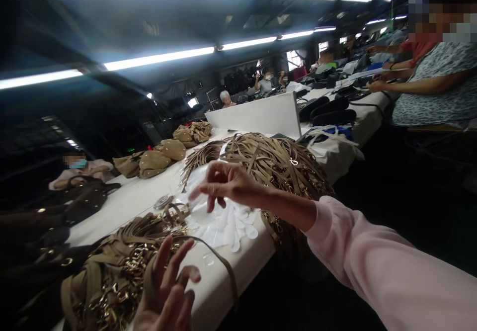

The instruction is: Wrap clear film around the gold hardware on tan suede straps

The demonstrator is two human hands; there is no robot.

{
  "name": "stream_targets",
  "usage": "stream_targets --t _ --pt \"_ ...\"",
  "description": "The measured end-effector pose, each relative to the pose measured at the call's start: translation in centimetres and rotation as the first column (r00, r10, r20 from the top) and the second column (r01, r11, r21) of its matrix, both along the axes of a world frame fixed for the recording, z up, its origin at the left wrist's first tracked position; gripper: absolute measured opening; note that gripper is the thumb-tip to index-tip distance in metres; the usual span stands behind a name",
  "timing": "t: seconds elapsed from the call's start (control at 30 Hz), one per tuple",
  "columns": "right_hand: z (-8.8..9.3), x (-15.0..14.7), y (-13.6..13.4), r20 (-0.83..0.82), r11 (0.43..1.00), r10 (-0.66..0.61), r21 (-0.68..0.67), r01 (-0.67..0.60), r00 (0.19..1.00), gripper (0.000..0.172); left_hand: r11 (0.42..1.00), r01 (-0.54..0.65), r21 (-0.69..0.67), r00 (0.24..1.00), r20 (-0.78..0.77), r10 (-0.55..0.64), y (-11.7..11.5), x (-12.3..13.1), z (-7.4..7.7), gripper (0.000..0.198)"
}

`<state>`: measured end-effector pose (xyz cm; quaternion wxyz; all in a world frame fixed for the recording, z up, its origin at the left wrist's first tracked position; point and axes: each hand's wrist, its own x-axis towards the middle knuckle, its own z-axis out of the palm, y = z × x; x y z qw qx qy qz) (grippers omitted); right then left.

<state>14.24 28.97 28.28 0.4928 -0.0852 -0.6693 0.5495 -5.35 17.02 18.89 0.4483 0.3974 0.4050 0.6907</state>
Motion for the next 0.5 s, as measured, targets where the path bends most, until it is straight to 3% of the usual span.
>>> stream_targets --t 0.1,0.17,0.27,0.33,0.5 --pt "-3.2 -2.7 -1.1 0.003 0.978 0.177 -0.114 -0.176 0.984 0.040 0.993 -0.093 0.077 0.990 -0.097 0.100 2.1 1.3 1.3 0.085" --pt "-5.9 -3.7 -1.3 0.007 0.961 0.198 -0.197 -0.193 0.980 0.041 0.996 -0.094 0.004 0.980 -0.174 0.093 2.5 1.7 0.7 0.081" --pt "-8.9 -4.6 -1.3 0.058 0.952 0.176 -0.265 -0.155 0.983 0.042 0.980 -0.161 -0.120 0.931 -0.347 0.110 2.2 1.5 -1.3 0.053" --pt "-10.0 -5.0 -1.3 0.075 0.957 0.143 -0.264 -0.119 0.987 0.038 0.960 -0.219 -0.173 0.893 -0.431 0.126 1.9 1.1 -2.5 0.040" --pt "-10.9 -6.1 -2.1 -0.007 0.959 0.178 -0.225 -0.175 0.984 0.033 0.941 -0.228 -0.249 0.899 -0.425 0.105 1.4 0.2 -4.5 0.050"
